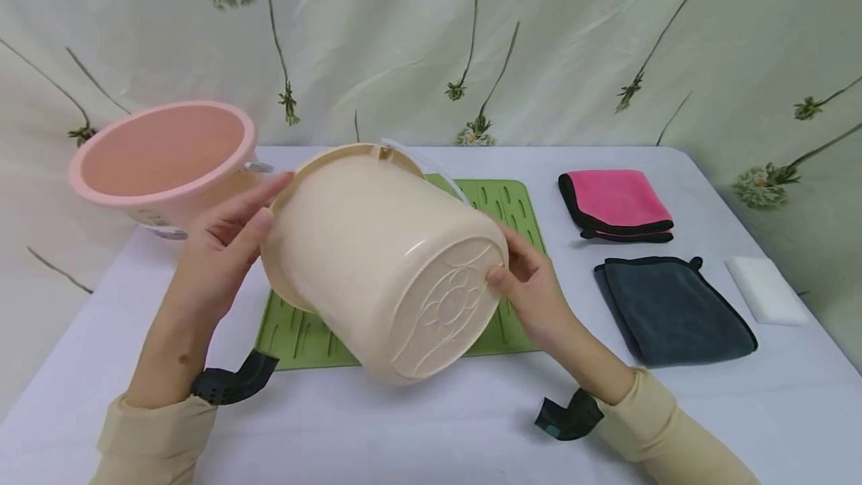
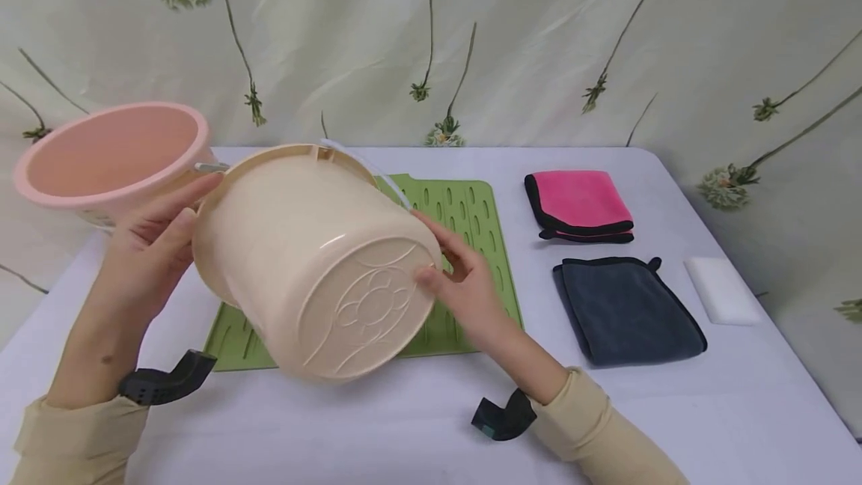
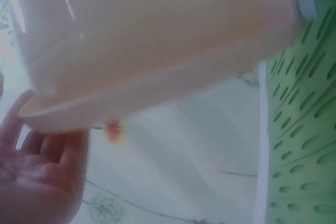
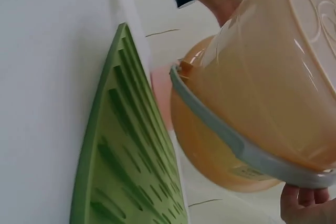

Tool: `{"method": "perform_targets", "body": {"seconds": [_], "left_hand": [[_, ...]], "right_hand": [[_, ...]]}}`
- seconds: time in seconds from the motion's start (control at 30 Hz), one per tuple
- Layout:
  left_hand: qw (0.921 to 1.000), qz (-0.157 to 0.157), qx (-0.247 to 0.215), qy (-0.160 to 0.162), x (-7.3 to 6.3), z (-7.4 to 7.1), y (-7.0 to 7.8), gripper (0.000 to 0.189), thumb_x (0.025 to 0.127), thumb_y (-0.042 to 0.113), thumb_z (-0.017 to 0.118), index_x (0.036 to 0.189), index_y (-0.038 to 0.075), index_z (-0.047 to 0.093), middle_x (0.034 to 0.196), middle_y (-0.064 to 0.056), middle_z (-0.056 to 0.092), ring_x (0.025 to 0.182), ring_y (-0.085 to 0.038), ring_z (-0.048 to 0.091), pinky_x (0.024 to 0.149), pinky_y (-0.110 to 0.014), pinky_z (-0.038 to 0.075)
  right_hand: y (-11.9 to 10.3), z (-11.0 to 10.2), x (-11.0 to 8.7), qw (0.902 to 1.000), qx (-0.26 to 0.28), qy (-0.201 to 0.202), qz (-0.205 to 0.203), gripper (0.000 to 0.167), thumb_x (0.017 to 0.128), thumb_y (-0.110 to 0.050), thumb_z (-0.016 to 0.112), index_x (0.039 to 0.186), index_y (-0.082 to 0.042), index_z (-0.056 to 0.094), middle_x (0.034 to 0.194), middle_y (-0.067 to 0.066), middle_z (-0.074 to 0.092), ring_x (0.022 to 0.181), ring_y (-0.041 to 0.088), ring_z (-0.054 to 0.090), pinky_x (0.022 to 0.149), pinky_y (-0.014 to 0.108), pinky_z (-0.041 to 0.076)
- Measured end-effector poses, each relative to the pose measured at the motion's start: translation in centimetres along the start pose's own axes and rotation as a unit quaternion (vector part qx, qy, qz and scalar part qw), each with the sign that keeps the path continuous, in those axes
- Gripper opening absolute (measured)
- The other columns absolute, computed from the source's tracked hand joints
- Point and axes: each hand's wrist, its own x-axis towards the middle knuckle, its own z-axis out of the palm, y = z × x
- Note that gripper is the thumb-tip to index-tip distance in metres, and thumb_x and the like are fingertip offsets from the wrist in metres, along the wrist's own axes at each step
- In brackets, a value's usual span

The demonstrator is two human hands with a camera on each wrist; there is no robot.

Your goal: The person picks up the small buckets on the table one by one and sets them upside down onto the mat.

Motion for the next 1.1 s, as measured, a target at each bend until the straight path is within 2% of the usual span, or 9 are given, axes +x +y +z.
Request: {"method": "perform_targets", "body": {"seconds": [0.13,0.33,0.4,0.47,0.57,0.7,0.9,0.97,1.1], "left_hand": [[0.9789,0.084,0.175,-0.064,-0.7,1.6,1.8,0.072,0.089,0.02,0.066,0.147,0.004,0.027,0.152,-0.011,0.022,0.137,-0.029,0.02,0.107,-0.033,0.022],[0.8568,0.239,0.438,-0.129,-1.8,7.4,3.2,0.11,0.068,0.056,0.076,0.152,0.021,0.013,0.153,-0.019,0.006,0.136,-0.043,0.01,0.105,-0.058,0.012],[0.8306,0.256,0.475,-0.14,-1.7,8.9,2.2,0.118,0.061,0.053,0.082,0.151,0.029,0.01,0.153,-0.018,0.006,0.135,-0.044,0.011,0.102,-0.063,0.012],[0.8246,0.263,0.483,-0.131,-1.3,9.7,1.0,0.129,0.05,0.044,0.09,0.151,0.033,0.01,0.153,-0.015,0.007,0.136,-0.044,0.009,0.101,-0.065,0.011],[0.8409,0.282,0.454,-0.087,-0.5,10.0,-0.5,0.132,0.042,0.036,0.095,0.149,0.035,0.017,0.152,-0.016,0.013,0.134,-0.045,0.014,0.101,-0.063,0.016],[0.8912,0.26,0.37,-0.042,0.6,9.6,-1.1,0.122,0.049,0.042,0.091,0.148,0.03,0.022,0.152,-0.014,0.012,0.136,-0.039,0.015,0.104,-0.054,0.021],[0.9599,0.114,0.256,-0.001,4.6,9.4,-2.4,0.114,0.061,0.044,0.085,0.15,0.016,0.018,0.153,-0.002,0.013,0.136,-0.018,0.019,0.103,-0.044,0.028],[0.9709,0.041,0.236,-0.001,6.3,9.8,-2.7,0.113,0.064,0.03,0.087,0.151,0.018,0.015,0.152,-0.001,0.014,0.133,-0.014,0.023,0.1,-0.042,0.033],[0.9709,-0.047,0.234,-0.024,9.2,10.8,-3.2,0.108,0.071,0.013,0.083,0.151,0.016,0.011,0.152,-0.008,0.015,0.133,-0.017,0.022,0.102,-0.04,0.03]], "right_hand": [[-0.6,-0.3,0.1,0.9973,0.049,0.049,0.026,0.07,0.082,-0.037,0.071,0.139,-0.006,0.044,0.118,0.011,0.051,0.1,0.018,0.052,0.081,0.027,0.049],[-1.6,-0.3,0.4,0.9942,0.048,0.089,0.036,0.068,0.085,-0.034,0.069,0.14,-0.006,0.041,0.118,0.011,0.051,0.1,0.018,0.053,0.082,0.027,0.048],[-1.8,-0.2,0.5,0.9922,0.053,0.103,0.044,0.066,0.086,-0.033,0.067,0.14,-0.005,0.04,0.117,0.011,0.051,0.099,0.018,0.053,0.081,0.026,0.048],[-2.1,-0.1,0.6,0.9904,0.057,0.118,0.046,0.063,0.089,-0.03,0.065,0.14,-0.004,0.04,0.117,0.011,0.051,0.099,0.018,0.054,0.082,0.026,0.047],[-2.5,0.2,1.0,0.9912,0.05,0.121,0.021,0.062,0.089,-0.029,0.064,0.141,-0.005,0.039,0.124,0.012,0.049,0.106,0.021,0.052,0.084,0.027,0.047],[-3.4,0.7,1.9,0.9939,-0.017,0.086,-0.067,0.079,0.085,-0.038,0.068,0.147,-0.01,0.029,0.141,0.012,0.036,0.124,0.027,0.039,0.091,0.032,0.045],[-4.2,0.2,5.3,0.9755,-0.143,0.07,-0.152,0.088,0.083,-0.046,0.067,0.149,-0.007,0.022,0.146,0.008,0.03,0.134,0.021,0.027,0.105,0.038,0.028],[-3.9,-0.8,6.7,0.976,-0.153,0.081,-0.132,0.08,0.086,-0.042,0.066,0.147,-0.008,0.028,0.145,0.005,0.033,0.133,0.017,0.029,0.105,0.037,0.027],[-2.7,-3.2,8.7,0.9814,-0.144,0.11,-0.064,0.064,0.09,-0.027,0.061,0.145,-0.009,0.034,0.145,0.003,0.033,0.131,0.014,0.03,0.104,0.037,0.029]]}}
